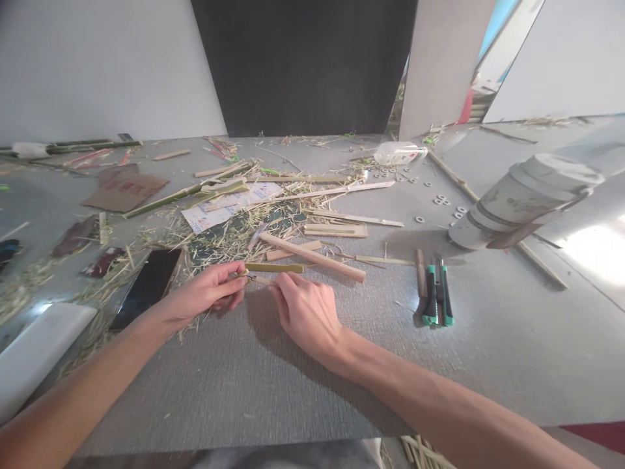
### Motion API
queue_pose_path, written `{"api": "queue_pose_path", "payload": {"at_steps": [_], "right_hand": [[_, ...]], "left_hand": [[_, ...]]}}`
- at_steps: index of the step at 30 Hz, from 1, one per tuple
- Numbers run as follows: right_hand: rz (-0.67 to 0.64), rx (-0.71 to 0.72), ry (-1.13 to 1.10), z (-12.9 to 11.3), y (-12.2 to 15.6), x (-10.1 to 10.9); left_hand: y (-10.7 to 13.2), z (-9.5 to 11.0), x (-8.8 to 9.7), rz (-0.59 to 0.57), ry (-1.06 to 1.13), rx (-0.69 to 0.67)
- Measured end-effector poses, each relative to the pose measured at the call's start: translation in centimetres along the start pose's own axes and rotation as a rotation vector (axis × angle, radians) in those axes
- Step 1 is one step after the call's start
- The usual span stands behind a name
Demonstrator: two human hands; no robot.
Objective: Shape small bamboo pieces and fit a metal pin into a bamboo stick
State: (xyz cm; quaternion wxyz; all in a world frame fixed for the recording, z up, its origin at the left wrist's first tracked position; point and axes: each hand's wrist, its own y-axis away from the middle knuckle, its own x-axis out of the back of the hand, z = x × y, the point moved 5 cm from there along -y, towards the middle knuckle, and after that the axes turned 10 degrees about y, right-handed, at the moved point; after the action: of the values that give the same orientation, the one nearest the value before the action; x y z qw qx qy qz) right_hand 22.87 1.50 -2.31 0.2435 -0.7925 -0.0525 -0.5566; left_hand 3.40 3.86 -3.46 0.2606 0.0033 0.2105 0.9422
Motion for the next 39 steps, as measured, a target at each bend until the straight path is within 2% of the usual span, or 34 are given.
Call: {"api": "queue_pose_path", "payload": {"at_steps": [10, 23, 39], "right_hand": [[-0.007, 0.013, 0.002, 0.0, 0.0, 0.1], [-0.016, 0.044, 0.007, 0.3, -0.3, 0.4], [-0.049, 0.138, 0.002, 0.6, -1.5, 1.2]], "left_hand": [[0.0, 0.0, 0.0, -0.022, 0.056, 0.018], [0.5, 1.0, -0.2, 0.048, -0.054, -0.027], [0.9, 1.7, -0.5, 0.066, -0.128, -0.065]]}}
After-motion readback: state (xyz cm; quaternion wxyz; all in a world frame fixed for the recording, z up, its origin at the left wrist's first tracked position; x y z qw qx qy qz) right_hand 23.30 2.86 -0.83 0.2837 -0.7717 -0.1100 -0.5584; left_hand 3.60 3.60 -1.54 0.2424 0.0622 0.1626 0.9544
